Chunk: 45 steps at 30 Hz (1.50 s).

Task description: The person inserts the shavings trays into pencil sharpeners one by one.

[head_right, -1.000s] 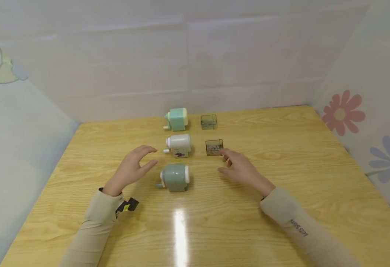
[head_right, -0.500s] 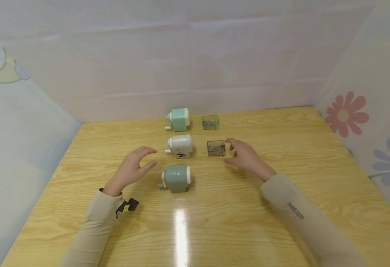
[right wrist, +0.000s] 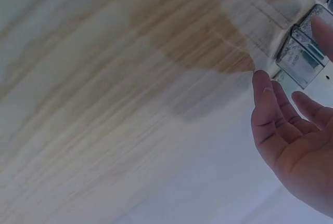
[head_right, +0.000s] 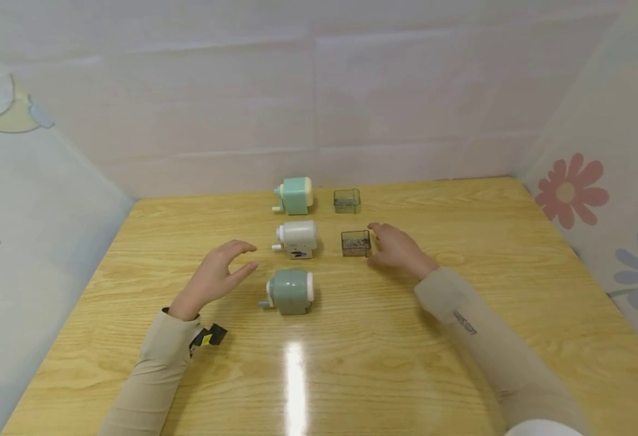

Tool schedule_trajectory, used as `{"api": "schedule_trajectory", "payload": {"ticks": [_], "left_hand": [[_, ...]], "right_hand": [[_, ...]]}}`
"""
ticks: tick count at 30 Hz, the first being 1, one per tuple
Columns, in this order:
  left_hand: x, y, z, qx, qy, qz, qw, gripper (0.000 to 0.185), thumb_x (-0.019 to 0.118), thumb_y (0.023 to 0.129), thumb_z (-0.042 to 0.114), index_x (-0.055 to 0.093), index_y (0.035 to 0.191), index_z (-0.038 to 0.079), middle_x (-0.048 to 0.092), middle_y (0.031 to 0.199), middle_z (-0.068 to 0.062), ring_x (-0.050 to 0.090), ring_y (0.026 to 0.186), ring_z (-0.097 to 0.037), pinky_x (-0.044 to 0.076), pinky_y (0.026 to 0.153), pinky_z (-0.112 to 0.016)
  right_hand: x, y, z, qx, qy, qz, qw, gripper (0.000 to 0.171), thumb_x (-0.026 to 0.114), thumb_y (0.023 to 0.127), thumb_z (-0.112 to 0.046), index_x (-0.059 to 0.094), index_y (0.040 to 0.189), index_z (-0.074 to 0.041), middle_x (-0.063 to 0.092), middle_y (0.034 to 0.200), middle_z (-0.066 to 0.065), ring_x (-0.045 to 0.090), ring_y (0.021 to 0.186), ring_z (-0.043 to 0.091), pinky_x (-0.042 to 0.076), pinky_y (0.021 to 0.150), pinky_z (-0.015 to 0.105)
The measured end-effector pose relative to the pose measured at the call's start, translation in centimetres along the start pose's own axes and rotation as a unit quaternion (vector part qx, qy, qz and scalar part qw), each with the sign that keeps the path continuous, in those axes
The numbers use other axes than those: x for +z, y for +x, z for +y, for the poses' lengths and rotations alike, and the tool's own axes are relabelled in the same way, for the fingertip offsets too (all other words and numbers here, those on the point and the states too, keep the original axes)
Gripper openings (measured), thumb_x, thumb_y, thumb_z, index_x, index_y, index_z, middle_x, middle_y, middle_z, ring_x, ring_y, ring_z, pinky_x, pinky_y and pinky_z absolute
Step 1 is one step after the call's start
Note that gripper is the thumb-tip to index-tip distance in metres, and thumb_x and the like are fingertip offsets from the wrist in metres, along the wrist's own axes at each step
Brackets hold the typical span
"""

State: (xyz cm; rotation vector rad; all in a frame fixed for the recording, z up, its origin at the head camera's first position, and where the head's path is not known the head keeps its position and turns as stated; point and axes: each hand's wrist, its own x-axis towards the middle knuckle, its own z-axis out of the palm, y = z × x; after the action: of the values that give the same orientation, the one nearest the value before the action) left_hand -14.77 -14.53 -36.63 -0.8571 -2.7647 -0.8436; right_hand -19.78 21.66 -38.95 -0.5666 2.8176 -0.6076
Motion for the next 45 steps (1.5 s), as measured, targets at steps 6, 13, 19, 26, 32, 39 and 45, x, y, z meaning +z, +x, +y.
{"api": "schedule_trajectory", "payload": {"ticks": [6, 13, 19, 26, 32, 39, 45], "left_hand": [[0.1, 0.0, -0.1, -0.002, 0.001, -0.003, 1.0, 0.032, 0.062, 0.087, 0.018, 0.059, 0.113, -0.002, 0.059, 0.113, -0.015, 0.054, 0.106, -0.032, 0.044, 0.089, -0.046], [0.2, -0.1, -0.3, -0.006, 0.003, -0.005, 1.0, 0.032, 0.062, 0.088, 0.018, 0.059, 0.113, -0.002, 0.059, 0.113, -0.015, 0.054, 0.106, -0.031, 0.044, 0.09, -0.045], [0.2, 0.2, -0.4, -0.007, -0.003, -0.007, 1.0, 0.035, 0.061, 0.088, 0.019, 0.057, 0.115, -0.002, 0.058, 0.115, -0.016, 0.053, 0.107, -0.031, 0.043, 0.092, -0.045], [0.8, 1.0, -1.4, -0.013, -0.033, -0.002, 0.9994, 0.042, 0.061, 0.089, 0.018, 0.051, 0.124, -0.001, 0.055, 0.119, -0.017, 0.055, 0.101, -0.029, 0.047, 0.085, -0.042], [1.4, 1.9, -2.2, -0.027, -0.087, -0.003, 0.9958, 0.047, 0.06, 0.089, 0.018, 0.044, 0.131, 0.001, 0.053, 0.12, -0.021, 0.055, 0.1, -0.03, 0.048, 0.083, -0.044], [2.2, 3.1, -2.9, -0.028, -0.129, -0.013, 0.9912, 0.045, 0.058, 0.09, 0.015, 0.045, 0.13, 0.0, 0.054, 0.118, -0.022, 0.057, 0.098, -0.03, 0.049, 0.08, -0.044], [2.9, 4.4, -3.1, -0.021, -0.149, -0.007, 0.9886, 0.041, 0.055, 0.091, 0.015, 0.047, 0.128, -0.003, 0.055, 0.117, -0.022, 0.057, 0.098, -0.028, 0.05, 0.078, -0.038]], "right_hand": [[0.0, 0.8, 0.1, 0.001, 0.002, -0.023, 1.0, 0.078, 0.073, 0.077, -0.02, 0.031, 0.136, 0.008, 0.053, 0.115, 0.028, 0.052, 0.103, 0.04, 0.042, 0.085, 0.054], [-0.1, 1.2, 0.0, -0.003, 0.007, -0.027, 1.0, 0.066, 0.074, 0.077, -0.019, 0.042, 0.129, 0.005, 0.057, 0.107, 0.02, 0.057, 0.087, 0.028, 0.048, 0.075, 0.045], [-0.2, 1.3, 0.1, 0.0, 0.023, -0.029, 0.999, 0.06, 0.073, 0.077, -0.015, 0.044, 0.125, 0.007, 0.057, 0.104, 0.02, 0.059, 0.085, 0.028, 0.05, 0.073, 0.043], [-0.2, 1.3, 0.2, 0.002, 0.035, -0.033, 0.999, 0.061, 0.074, 0.077, -0.014, 0.044, 0.125, 0.009, 0.058, 0.104, 0.02, 0.06, 0.085, 0.027, 0.05, 0.074, 0.042], [-0.2, 1.2, 0.3, -0.003, 0.029, -0.03, 0.999, 0.06, 0.074, 0.077, -0.015, 0.045, 0.125, 0.008, 0.058, 0.101, 0.018, 0.056, 0.08, 0.023, 0.048, 0.073, 0.043], [0.0, 1.2, 0.5, -0.005, 0.03, -0.026, 0.999, 0.059, 0.074, 0.076, -0.014, 0.046, 0.123, 0.008, 0.058, 0.101, 0.018, 0.057, 0.078, 0.022, 0.048, 0.072, 0.043], [0.1, 1.3, 0.4, -0.002, 0.04, -0.028, 0.999, 0.058, 0.074, 0.076, -0.013, 0.046, 0.123, 0.008, 0.057, 0.101, 0.019, 0.056, 0.077, 0.021, 0.048, 0.071, 0.042]]}}
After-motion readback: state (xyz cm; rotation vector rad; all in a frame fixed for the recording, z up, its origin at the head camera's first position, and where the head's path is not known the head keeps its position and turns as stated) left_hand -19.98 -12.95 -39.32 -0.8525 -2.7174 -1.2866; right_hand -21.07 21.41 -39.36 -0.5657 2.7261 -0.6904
